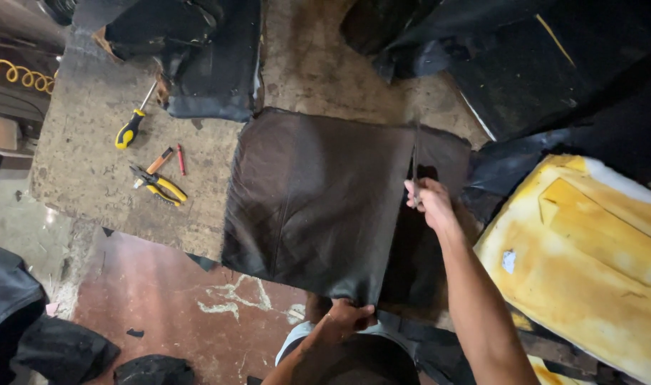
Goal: The person removes black fabric and white batting from a foam seat cushion by hand, then uses shears to cut a section of dark fabric.
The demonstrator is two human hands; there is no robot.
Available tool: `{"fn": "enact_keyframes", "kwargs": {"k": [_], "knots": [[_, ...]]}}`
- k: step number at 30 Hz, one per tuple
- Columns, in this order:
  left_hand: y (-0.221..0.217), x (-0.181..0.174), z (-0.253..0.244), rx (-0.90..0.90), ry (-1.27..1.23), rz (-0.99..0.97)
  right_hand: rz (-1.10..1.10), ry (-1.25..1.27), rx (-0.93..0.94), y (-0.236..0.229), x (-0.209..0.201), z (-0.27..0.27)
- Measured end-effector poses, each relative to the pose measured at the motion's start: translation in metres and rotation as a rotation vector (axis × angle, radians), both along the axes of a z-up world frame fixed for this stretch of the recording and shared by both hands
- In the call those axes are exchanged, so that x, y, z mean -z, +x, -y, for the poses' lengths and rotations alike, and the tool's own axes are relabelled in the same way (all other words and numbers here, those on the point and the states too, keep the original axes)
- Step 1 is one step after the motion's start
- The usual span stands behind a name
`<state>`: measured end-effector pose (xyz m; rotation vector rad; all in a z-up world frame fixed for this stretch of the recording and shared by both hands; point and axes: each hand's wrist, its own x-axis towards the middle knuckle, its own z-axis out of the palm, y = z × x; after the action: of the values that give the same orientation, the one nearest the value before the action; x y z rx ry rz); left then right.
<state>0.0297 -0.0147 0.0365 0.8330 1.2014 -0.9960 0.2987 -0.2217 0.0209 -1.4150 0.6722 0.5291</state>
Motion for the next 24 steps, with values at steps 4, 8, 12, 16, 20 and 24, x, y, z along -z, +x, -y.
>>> {"fn": "enact_keyframes", "kwargs": {"k": [4, 8, 12, 16, 20, 24], "knots": [[0.010, -0.002, -0.003, 0.290, -0.006, 0.047, 0.019, -0.083, -0.040, 0.007, -0.021, -0.005], [0.004, -0.005, 0.001, 0.209, 0.039, 0.016, -0.001, 0.085, -0.097, 0.009, 0.012, 0.006], [0.003, 0.000, -0.007, 0.637, 0.106, 0.139, 0.046, 0.094, -0.110, 0.020, -0.006, 0.005], [-0.009, 0.010, 0.003, 0.277, 0.110, 0.095, 0.128, 0.009, -0.081, 0.022, -0.008, 0.004], [-0.001, -0.015, -0.015, 0.401, 0.057, 0.129, 0.121, 0.134, -0.111, 0.002, -0.014, 0.026], [-0.036, 0.006, -0.057, -0.052, -0.139, 0.314, 0.130, 0.005, -0.026, -0.080, -0.044, 0.029]]}}
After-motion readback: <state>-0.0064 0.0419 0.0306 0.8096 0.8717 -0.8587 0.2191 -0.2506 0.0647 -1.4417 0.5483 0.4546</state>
